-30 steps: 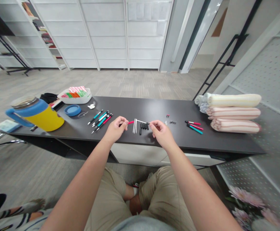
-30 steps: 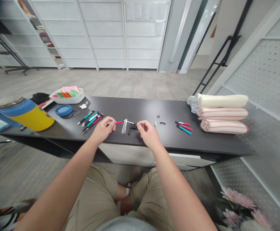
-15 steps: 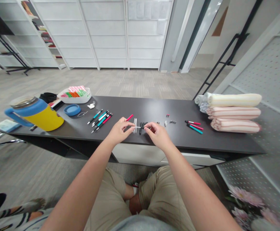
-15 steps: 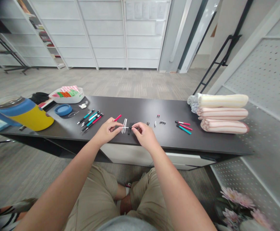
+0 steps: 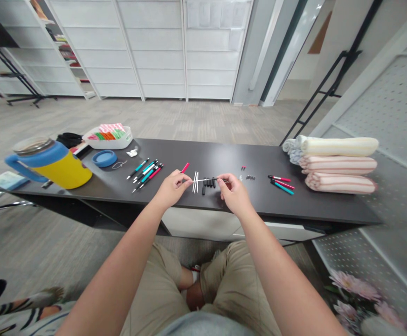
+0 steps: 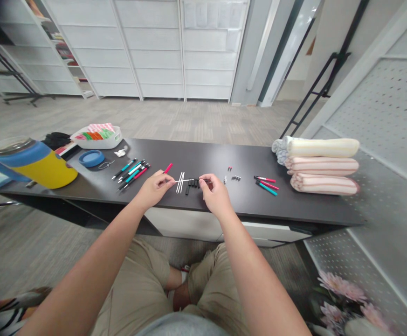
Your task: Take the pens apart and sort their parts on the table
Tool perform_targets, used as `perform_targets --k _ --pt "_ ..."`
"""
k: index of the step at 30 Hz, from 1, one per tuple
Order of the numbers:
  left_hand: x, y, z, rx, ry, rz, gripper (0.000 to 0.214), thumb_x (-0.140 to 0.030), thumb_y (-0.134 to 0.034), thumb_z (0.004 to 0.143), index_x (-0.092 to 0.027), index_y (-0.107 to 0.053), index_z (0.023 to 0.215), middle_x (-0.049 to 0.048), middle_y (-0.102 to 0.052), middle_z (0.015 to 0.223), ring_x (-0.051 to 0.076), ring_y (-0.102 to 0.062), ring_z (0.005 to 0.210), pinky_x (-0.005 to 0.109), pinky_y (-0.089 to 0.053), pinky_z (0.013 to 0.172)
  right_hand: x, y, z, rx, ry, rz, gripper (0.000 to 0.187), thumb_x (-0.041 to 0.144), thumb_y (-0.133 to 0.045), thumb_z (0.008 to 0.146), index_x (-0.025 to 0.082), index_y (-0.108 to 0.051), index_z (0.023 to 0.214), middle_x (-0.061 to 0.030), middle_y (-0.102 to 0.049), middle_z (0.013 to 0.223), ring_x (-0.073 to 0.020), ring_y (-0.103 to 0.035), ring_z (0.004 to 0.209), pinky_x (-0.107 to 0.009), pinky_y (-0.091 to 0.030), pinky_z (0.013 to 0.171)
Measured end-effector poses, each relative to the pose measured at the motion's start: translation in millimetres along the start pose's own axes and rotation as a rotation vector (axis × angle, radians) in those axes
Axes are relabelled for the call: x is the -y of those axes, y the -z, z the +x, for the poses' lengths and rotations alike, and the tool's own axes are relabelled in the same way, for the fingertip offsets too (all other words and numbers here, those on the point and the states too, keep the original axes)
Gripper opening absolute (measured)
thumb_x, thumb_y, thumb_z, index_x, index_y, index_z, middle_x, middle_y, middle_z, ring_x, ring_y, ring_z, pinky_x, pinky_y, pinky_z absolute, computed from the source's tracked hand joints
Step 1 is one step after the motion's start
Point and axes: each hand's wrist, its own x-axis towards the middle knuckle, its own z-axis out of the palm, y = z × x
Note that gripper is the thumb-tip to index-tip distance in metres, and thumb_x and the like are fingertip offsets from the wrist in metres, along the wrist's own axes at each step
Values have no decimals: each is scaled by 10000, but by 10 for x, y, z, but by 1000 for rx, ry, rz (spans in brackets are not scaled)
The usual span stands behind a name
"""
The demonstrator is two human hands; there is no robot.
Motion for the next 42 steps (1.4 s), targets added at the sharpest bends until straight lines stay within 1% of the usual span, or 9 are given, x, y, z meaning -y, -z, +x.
perform_targets --k 3,6,10,13,16,18,31,37,42 --pt "-1 6 -3 -11 35 -12 216 -381 -611 985 -220 -741 922 -9 -486 852 128 -480 683 281 -379 668 -15 15 8 -43 -20 55 326 545 -567 973 246 -620 1092 63 -568 605 -153 -563 498 -272 -439 537" --pt "-17 15 -1 -22 61 -20 211 -373 -611 980 -214 -736 920 -5 -514 865 127 -482 675 282 -381 663 -12 22 4 -93 -30 35 336 549 -568 962 239 -625 1081 55 -596 635 -153 -578 506 -278 -445 551" --pt "-23 30 3 -45 72 -23 199 -359 -608 978 -213 -735 927 -2 -539 871 128 -495 687 282 -388 675 10 -1 -30 -259 -16 -139 275 482 -599 948 229 -662 1033 9 -683 766 -164 -620 599 -298 -462 630" --pt "-11 34 0 -59 78 -32 196 -356 -605 979 -214 -729 925 -5 -536 861 130 -503 699 281 -390 677 19 -48 -52 -343 69 -288 182 379 -612 935 218 -675 990 -23 -715 857 -181 -634 697 -319 -474 728" --pt "3 31 -4 -70 85 -34 198 -361 -607 979 -215 -724 915 -8 -531 846 129 -500 693 282 -386 668 16 -95 -53 -330 164 -401 135 279 -599 915 201 -685 984 -52 -717 935 -186 -616 734 -336 -475 797" --pt "7 29 -5 -71 84 -36 199 -365 -608 978 -216 -722 914 -7 -536 845 131 -505 696 283 -386 667 13 -115 -48 -308 190 -459 142 241 -594 904 194 -696 991 -66 -710 957 -194 -609 755 -344 -474 823" --pt "-16 22 -13 -73 82 -43 205 -379 -614 968 -217 -727 912 3 -573 865 141 -537 721 284 -396 670 33 -153 -41 -222 170 -553 147 173 -627 860 212 -746 937 -82 -707 984 -235 -650 876 -357 -491 834" --pt "-11 20 -15 -58 81 -43 224 -397 -611 970 -215 -728 913 7 -577 875 144 -549 736 285 -399 672 21 -165 -39 -212 151 -542 183 185 -629 865 199 -770 982 -92 -720 1023 -242 -665 913 -372 -507 882" --pt "-5 19 -17 -61 77 -40 229 -405 -612 971 -217 -728 913 7 -580 874 144 -551 737 286 -403 678 25 -156 -44 -205 181 -543 218 185 -588 882 195 -769 1003 -100 -709 1043 -247 -658 935 -371 -503 886"
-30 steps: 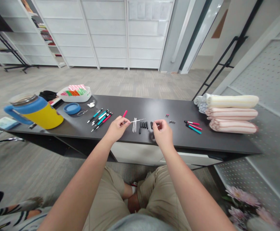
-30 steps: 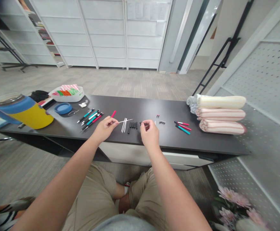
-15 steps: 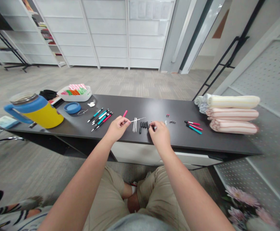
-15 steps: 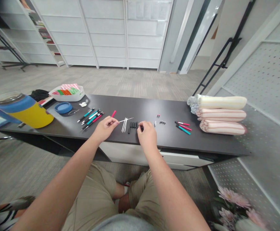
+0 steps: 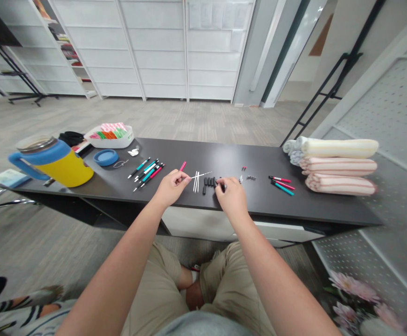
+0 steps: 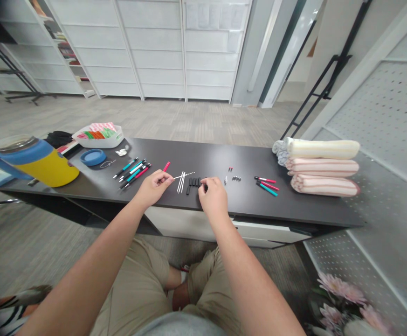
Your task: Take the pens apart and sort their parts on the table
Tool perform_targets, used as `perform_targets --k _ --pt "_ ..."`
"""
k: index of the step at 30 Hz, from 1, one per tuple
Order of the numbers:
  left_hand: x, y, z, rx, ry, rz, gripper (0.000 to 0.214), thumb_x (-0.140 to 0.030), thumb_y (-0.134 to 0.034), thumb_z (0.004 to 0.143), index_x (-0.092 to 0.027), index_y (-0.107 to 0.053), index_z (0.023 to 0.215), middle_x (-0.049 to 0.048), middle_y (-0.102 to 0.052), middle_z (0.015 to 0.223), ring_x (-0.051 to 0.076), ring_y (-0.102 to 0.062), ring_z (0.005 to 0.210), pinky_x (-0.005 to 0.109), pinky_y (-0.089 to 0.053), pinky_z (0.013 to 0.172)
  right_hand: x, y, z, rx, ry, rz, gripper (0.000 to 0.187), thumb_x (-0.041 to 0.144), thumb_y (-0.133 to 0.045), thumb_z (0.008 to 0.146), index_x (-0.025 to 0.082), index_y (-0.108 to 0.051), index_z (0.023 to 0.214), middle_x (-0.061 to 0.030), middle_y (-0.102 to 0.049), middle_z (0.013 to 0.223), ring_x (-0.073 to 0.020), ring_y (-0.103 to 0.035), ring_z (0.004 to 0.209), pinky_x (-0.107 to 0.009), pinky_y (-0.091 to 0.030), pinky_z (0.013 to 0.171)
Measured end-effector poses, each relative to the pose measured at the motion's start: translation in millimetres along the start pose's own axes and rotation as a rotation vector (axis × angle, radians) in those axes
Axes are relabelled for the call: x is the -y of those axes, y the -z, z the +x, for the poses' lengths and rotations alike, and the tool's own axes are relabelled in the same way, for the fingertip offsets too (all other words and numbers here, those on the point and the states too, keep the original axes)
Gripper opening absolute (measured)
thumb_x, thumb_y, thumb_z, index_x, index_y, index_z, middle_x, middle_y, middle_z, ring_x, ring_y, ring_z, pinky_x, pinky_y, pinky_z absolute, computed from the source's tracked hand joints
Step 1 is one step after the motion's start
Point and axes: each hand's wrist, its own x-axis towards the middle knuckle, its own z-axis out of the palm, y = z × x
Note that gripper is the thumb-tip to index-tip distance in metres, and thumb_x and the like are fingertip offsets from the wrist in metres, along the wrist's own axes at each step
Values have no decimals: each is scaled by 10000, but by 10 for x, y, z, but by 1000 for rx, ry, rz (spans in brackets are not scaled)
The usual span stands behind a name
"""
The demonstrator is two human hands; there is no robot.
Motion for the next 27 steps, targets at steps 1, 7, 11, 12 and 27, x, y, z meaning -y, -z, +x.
perform_targets --k 1,7,11,12,27 --pt "2 0 0 1 -1 1 232 -409 -612 972 -217 -728 914 7 -581 874 145 -552 738 287 -404 676 3 5 -2 2 5 3 231 168 -572 877 195 -767 999 -98 -703 1040 -240 -654 911 -365 -503 873" --pt "14 1 -3 -3 -10 7 253 -428 -602 981 -218 -726 913 12 -594 878 148 -551 734 284 -408 669 33 25 -21 -23 5 -3 215 118 -505 862 205 -702 846 -86 -672 956 -224 -619 832 -350 -480 821" --pt "15 0 -3 -3 -9 11 252 -424 -601 981 -217 -727 912 13 -596 877 147 -550 732 282 -408 670 48 28 -33 -11 6 -16 203 117 -488 874 222 -651 818 -67 -683 870 -227 -607 824 -340 -453 793" --pt "15 0 -3 -3 -7 9 251 -421 -602 981 -216 -728 912 14 -598 882 146 -551 733 283 -410 673 50 28 -35 -8 4 -15 201 118 -486 875 224 -648 818 -65 -687 864 -226 -607 817 -338 -448 786" --pt "11 1 -3 -1 -6 5 262 -435 -598 977 -216 -726 914 17 -596 882 148 -545 728 284 -404 668 37 70 -34 30 43 68 279 157 -474 880 223 -741 924 -60 -771 928 -232 -691 851 -340 -489 819"
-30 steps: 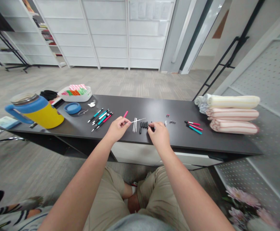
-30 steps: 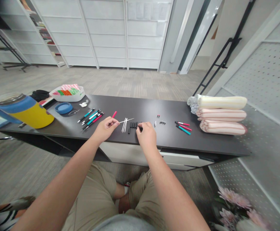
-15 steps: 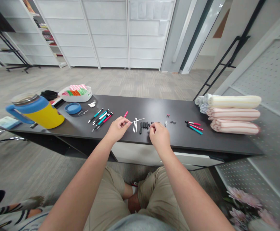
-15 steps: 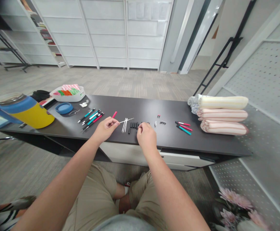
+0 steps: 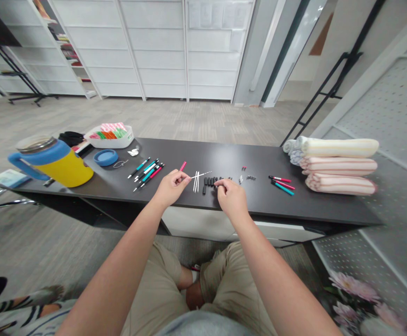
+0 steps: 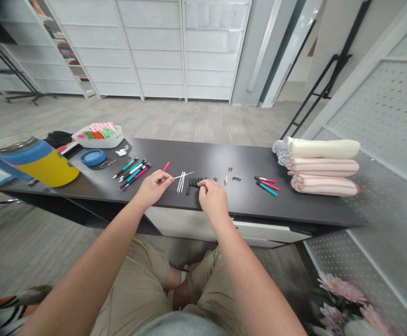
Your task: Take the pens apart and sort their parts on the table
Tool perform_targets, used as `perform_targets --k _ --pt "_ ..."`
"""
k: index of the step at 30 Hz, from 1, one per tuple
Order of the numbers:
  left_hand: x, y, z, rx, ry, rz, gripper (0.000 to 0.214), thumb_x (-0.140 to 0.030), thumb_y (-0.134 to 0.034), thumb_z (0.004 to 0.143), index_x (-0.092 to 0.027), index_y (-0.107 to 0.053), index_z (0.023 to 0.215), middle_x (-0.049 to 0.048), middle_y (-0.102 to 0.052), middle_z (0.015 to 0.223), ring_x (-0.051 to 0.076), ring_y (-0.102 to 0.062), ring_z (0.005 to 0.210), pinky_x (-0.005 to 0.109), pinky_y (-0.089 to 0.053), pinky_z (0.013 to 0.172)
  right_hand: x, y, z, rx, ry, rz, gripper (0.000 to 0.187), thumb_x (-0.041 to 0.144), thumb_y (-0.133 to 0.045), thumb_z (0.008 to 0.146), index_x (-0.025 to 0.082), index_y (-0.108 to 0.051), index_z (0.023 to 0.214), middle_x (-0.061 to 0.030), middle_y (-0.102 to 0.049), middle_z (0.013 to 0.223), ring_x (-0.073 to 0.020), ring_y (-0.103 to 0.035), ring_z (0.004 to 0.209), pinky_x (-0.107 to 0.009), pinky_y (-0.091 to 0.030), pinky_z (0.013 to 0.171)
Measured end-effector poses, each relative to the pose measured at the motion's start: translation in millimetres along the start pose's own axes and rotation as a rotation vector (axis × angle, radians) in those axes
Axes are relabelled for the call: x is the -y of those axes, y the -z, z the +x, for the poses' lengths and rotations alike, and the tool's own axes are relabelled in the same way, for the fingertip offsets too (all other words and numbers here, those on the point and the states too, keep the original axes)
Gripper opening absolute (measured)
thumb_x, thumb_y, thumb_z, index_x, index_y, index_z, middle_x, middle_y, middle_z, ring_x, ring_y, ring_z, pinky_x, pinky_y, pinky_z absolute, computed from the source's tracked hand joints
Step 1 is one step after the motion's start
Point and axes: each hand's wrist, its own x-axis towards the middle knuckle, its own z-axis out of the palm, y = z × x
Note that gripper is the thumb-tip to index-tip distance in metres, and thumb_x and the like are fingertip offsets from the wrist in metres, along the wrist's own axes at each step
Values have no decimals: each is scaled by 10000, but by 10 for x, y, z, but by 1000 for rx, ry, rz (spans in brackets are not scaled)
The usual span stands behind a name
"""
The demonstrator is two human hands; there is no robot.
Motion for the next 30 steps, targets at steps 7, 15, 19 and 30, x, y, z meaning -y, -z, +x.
perform_targets --k 7,15,19,30 --pt "6 1 -2 1 -4 13 262 -439 -599 980 -223 -734 920 17 -614 892 150 -551 731 285 -412 675 20 3 -4 37 -93 -20 262 170 -475 872 244 -698 989 -10 -733 773 -192 -599 596 -316 -407 655" --pt "23 -3 0 4 -6 16 265 -443 -599 982 -222 -734 925 14 -612 885 146 -546 720 283 -411 671 52 7 -3 -6 -105 11 246 151 -487 864 234 -650 1029 -43 -779 969 -203 -678 724 -319 -456 719" --pt "26 -4 -2 -4 -19 16 261 -438 -598 985 -221 -728 922 17 -619 890 151 -557 742 285 -419 685 31 -3 2 54 -79 50 313 118 -480 857 243 -636 1098 -39 -792 1049 -196 -700 754 -320 -485 754" --pt "14 0 -2 -7 -11 5 249 -428 -603 983 -223 -729 915 8 -603 868 145 -547 721 287 -408 671 20 -9 11 -161 -114 -28 250 139 -469 847 195 -610 1046 -112 -696 1013 -264 -644 954 -372 -482 872"
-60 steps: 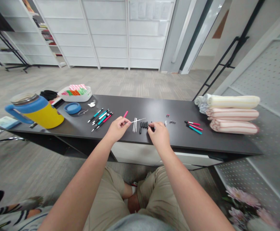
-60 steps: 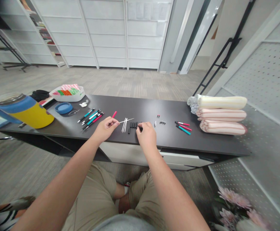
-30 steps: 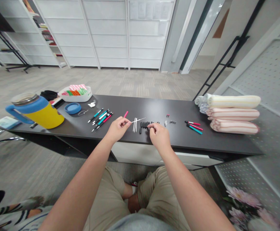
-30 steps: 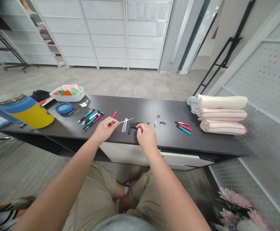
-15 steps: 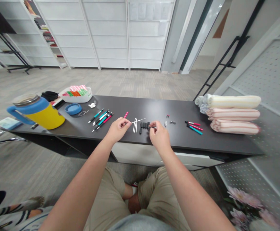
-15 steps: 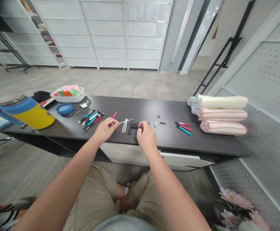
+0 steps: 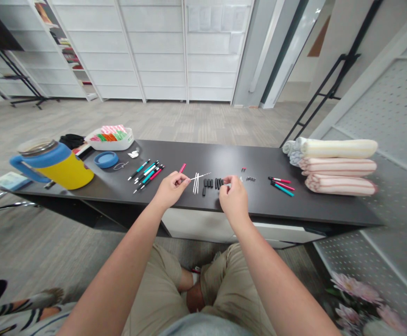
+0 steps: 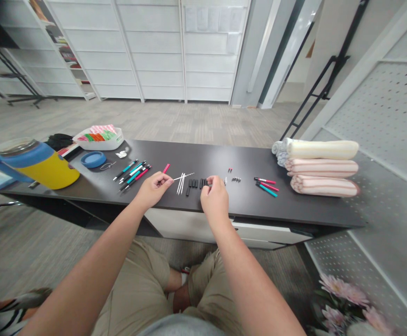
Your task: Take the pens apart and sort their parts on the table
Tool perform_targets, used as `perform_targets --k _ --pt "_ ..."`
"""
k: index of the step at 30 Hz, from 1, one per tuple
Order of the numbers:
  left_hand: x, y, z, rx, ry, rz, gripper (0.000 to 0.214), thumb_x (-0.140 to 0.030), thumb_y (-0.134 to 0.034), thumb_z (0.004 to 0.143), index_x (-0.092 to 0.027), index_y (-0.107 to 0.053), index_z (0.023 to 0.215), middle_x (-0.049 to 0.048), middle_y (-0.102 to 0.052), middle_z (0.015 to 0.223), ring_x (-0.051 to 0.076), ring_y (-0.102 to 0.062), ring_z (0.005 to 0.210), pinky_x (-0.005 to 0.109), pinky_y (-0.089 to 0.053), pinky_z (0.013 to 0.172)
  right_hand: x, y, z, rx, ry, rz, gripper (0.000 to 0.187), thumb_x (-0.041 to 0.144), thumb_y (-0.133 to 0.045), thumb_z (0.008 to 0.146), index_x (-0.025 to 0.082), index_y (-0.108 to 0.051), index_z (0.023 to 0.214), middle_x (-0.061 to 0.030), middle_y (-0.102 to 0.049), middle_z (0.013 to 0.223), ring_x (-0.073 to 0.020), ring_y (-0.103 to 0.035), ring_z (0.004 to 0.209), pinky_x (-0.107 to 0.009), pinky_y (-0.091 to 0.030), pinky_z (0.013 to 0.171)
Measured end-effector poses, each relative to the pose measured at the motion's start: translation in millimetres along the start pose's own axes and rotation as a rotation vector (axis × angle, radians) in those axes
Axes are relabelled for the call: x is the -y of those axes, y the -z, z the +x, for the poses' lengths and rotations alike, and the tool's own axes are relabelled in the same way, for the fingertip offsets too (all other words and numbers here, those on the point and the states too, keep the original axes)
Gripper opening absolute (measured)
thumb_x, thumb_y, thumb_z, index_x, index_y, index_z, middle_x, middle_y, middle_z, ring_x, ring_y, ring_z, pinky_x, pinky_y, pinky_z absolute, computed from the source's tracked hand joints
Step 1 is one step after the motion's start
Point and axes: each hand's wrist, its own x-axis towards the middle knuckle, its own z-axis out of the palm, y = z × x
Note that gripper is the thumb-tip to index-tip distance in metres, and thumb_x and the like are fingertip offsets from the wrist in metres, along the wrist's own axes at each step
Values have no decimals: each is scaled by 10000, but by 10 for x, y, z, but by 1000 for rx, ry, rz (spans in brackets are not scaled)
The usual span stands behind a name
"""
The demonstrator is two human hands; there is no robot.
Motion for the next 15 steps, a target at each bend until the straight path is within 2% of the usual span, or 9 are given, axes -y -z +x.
perform_targets --k 4,7,12,15 --pt "-6 5 3 1 0 -1 247 -422 -601 983 -222 -729 911 7 -603 865 143 -543 720 286 -405 672 17 -8 0 -15 6 -45 263 133 -468 860 189 -622 1065 -102 -651 971 -259 -610 923 -373 -479 867" --pt "-4 6 5 -3 4 -1 249 -423 -599 981 -221 -726 908 8 -606 867 143 -543 716 284 -408 668 45 -17 -21 -7 8 -106 298 129 -477 880 185 -658 1111 -112 -630 1017 -250 -601 887 -364 -483 831" --pt "-4 2 5 -13 8 2 247 -418 -602 981 -217 -721 900 6 -597 861 139 -531 710 285 -409 675 115 -35 -60 87 15 -285 372 146 -498 943 238 -699 1243 -128 -587 1143 -189 -560 705 -322 -452 653" --pt "-3 1 6 -14 8 -2 247 -415 -605 981 -214 -720 895 2 -589 857 135 -527 711 285 -406 680 165 -26 -59 171 18 -375 393 158 -485 983 265 -690 1301 -135 -558 1212 -164 -563 680 -307 -453 625"
